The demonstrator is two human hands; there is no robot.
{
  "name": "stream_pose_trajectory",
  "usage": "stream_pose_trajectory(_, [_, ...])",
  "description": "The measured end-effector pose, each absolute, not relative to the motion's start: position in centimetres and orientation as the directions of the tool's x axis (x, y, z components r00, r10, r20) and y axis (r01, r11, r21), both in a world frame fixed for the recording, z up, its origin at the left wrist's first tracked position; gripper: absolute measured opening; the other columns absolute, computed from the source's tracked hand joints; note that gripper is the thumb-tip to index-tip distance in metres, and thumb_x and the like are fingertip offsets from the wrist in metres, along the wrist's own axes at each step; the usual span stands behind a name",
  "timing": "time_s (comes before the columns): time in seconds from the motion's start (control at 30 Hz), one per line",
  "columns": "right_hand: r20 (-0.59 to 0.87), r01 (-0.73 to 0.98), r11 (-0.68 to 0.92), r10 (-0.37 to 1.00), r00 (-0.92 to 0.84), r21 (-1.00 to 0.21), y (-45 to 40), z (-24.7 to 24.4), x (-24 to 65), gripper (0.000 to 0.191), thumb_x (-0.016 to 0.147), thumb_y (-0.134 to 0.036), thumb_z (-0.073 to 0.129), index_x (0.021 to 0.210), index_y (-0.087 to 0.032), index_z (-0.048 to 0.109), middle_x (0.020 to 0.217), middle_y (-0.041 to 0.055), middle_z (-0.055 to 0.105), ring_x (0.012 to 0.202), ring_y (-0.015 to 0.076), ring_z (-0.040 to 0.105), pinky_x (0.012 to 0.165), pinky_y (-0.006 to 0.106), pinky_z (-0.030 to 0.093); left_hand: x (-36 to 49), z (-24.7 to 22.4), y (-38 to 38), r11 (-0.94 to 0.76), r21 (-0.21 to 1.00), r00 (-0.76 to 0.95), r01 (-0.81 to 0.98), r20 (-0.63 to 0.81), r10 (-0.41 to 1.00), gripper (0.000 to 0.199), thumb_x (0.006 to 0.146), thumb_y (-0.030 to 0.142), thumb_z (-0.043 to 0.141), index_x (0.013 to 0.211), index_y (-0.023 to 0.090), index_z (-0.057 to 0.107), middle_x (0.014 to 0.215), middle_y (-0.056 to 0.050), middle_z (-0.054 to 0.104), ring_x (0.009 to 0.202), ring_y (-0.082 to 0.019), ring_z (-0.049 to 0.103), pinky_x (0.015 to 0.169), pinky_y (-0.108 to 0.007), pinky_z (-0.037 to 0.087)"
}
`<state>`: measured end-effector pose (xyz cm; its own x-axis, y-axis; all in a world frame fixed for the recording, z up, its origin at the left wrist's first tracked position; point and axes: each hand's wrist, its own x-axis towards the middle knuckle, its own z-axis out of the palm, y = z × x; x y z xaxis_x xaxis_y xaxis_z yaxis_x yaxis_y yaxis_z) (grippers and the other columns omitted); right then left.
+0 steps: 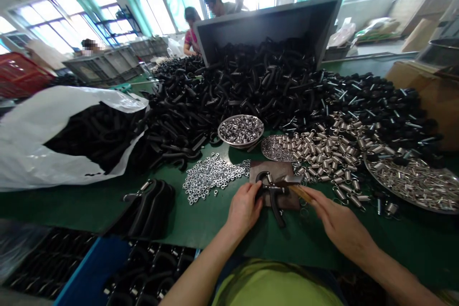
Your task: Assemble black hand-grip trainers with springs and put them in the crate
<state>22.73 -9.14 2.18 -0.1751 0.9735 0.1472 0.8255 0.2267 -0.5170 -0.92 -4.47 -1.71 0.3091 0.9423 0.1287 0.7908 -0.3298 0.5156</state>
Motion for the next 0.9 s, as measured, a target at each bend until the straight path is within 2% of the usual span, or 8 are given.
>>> stream_pose_trajectory(0.13, [0.228,0.807,0.242,0.964,-0.136,-0.539,-9.7,2.5,22.2,0.042,0.092,-0.024,0.030,0.132,-0.025,0.044,0.115,0.0069,0.065,0.098,0.0202,0.064,0.080,0.033,0.054,-0.9,-1.8,-4.4,-0.330,0.513,0.303,0.792,0.139,0.943,0.043,0.079,0.017,0.052,0.123,0.019,0.052,0.103,-0.008,0.058,0.092,-0.020,0.056,0.085,-0.034,0.047])
stream_pose_trajectory(0.37, [0.103,0.883,0.296,0.955,-0.278,-0.365,-8.9,0.3,21.4,0.048,0.088,-0.017,0.034,0.132,-0.032,0.045,0.112,0.0032,0.066,0.083,0.0190,0.067,0.074,0.034,0.054,-0.7,-1.3,-4.5,-0.327,0.513,0.308,0.794,0.124,0.943,0.044,0.079,0.015,0.051,0.122,0.020,0.054,0.100,-0.008,0.059,0.089,-0.020,0.056,0.082,-0.034,0.047])
stream_pose_trajectory(0.5, [0.219,0.924,0.240,0.959,-0.178,-0.297,-11.5,-0.9,25.1,0.042,0.093,-0.027,0.033,0.134,-0.028,0.043,0.111,0.0053,0.065,0.089,0.0190,0.065,0.078,0.033,0.051,-1.0,-0.6,-4.1,-0.305,0.640,0.304,0.705,0.116,0.946,0.039,0.081,0.014,0.048,0.115,0.027,0.061,0.095,-0.005,0.059,0.087,-0.019,0.056,0.082,-0.035,0.046])
stream_pose_trajectory(0.57, [0.280,0.957,0.203,0.950,-0.141,-0.205,-13.2,-1.7,27.6,0.042,0.093,-0.029,0.035,0.134,-0.028,0.044,0.108,0.0059,0.066,0.087,0.0198,0.064,0.077,0.034,0.050,-1.0,-0.4,-3.8,-0.146,0.830,0.229,0.539,0.022,0.973,0.037,0.081,0.017,0.051,0.115,0.026,0.061,0.093,-0.005,0.060,0.082,-0.017,0.057,0.077,-0.033,0.049])
stream_pose_trajectory(0.63, [0.317,0.982,0.167,0.939,-0.130,-0.092,-14.7,-2.8,29.9,0.041,0.092,-0.032,0.037,0.132,-0.028,0.047,0.096,0.0062,0.068,0.080,0.0206,0.063,0.073,0.035,0.047,-0.7,-0.3,-3.7,0.122,0.963,0.188,0.241,-0.170,0.967,0.039,0.080,0.021,0.055,0.118,0.022,0.058,0.093,-0.005,0.061,0.074,-0.015,0.059,0.067,-0.030,0.052])
stream_pose_trajectory(0.7, [0.313,0.990,0.142,0.940,-0.139,0.014,-15.6,-3.7,31.6,0.040,0.091,-0.035,0.039,0.128,-0.027,0.052,0.082,0.0059,0.067,0.073,0.0211,0.061,0.068,0.037,0.044,0.0,-0.2,-3.9,0.365,0.929,0.196,-0.061,-0.348,0.917,0.040,0.079,0.023,0.059,0.118,0.016,0.057,0.093,-0.007,0.063,0.072,-0.015,0.060,0.061,-0.028,0.054])
stream_pose_trajectory(0.77, [0.290,0.985,0.139,0.943,-0.162,0.097,-15.9,-4.3,32.5,0.039,0.090,-0.036,0.042,0.125,-0.024,0.055,0.077,0.0063,0.064,0.070,0.0220,0.058,0.065,0.037,0.042,0.8,-0.3,-4.6,0.490,0.834,0.210,-0.255,-0.447,0.870,0.038,0.077,0.024,0.062,0.114,0.013,0.059,0.098,-0.010,0.064,0.078,-0.016,0.063,0.068,-0.029,0.055])
stream_pose_trajectory(0.9, [0.319,0.968,0.223,0.914,-0.250,0.117,-13.9,-3.8,32.1,0.032,0.088,-0.035,0.045,0.109,-0.021,0.065,0.091,0.0101,0.064,0.085,0.0259,0.056,0.071,0.038,0.041,1.9,-0.1,-6.5,0.547,0.759,0.225,-0.354,-0.499,0.837,0.045,0.073,0.022,0.068,0.117,0.015,0.059,0.117,-0.011,0.061,0.100,-0.019,0.061,0.095,-0.033,0.046])
